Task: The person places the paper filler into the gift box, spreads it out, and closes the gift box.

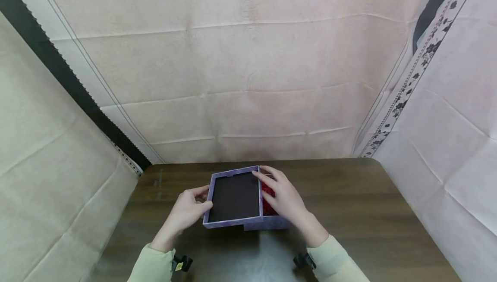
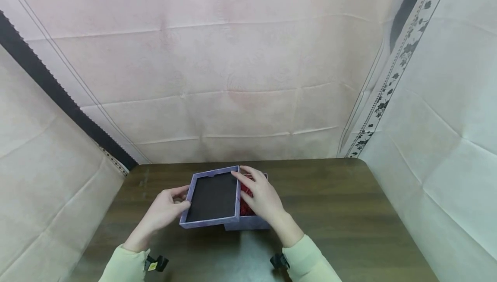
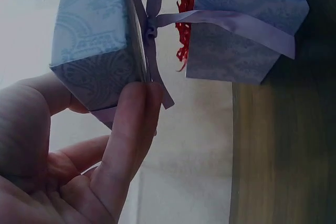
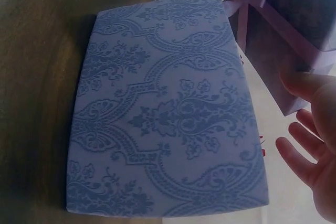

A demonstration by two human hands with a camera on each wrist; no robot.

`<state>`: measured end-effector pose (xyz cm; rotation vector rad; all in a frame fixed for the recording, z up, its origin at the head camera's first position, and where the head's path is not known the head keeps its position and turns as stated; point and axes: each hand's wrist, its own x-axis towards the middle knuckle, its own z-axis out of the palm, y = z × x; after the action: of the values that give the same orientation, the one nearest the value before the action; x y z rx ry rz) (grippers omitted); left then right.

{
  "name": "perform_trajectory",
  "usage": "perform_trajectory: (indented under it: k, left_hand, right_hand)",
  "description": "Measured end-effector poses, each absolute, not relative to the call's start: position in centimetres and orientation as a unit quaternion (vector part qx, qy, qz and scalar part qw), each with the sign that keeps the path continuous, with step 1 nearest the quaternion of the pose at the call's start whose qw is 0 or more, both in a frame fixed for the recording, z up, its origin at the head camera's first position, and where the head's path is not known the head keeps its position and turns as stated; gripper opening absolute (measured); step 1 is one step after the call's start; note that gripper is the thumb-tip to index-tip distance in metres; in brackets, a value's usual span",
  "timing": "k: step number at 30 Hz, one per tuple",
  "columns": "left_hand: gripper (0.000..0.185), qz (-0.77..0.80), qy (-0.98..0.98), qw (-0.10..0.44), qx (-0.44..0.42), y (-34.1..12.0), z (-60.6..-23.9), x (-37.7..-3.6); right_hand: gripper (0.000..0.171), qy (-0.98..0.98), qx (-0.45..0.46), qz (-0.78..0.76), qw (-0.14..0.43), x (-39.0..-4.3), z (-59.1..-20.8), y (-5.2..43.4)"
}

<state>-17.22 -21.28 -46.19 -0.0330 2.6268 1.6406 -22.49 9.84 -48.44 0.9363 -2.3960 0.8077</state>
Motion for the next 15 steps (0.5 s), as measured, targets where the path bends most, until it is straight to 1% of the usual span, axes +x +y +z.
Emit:
perform_trajectory:
  k: [4, 8, 12, 15]
  left_hand:
    - [0.055, 0.532, 0.847, 0.014, -0.003, -20.9, -46.4, -17.4]
    - [0.043, 0.541, 0.841, -0.002, 0.015, -20.8, -46.9, -17.4]
    - [0.031, 0.572, 0.819, -0.044, 0.025, -20.8, -47.3, -17.3]
    - [0.027, 0.609, 0.788, -0.089, 0.036, -20.5, -47.6, -17.2]
  right_hand:
    - [0.069, -0.870, 0.319, 0.301, 0.226, -22.4, -48.8, 10.1]
    - [0.066, -0.872, 0.295, 0.316, 0.230, -22.2, -49.0, 10.5]
    - [0.062, -0.868, 0.270, 0.347, 0.231, -22.2, -49.1, 10.9]
    - [0.058, -0.857, 0.257, 0.381, 0.231, -22.4, -48.9, 11.1]
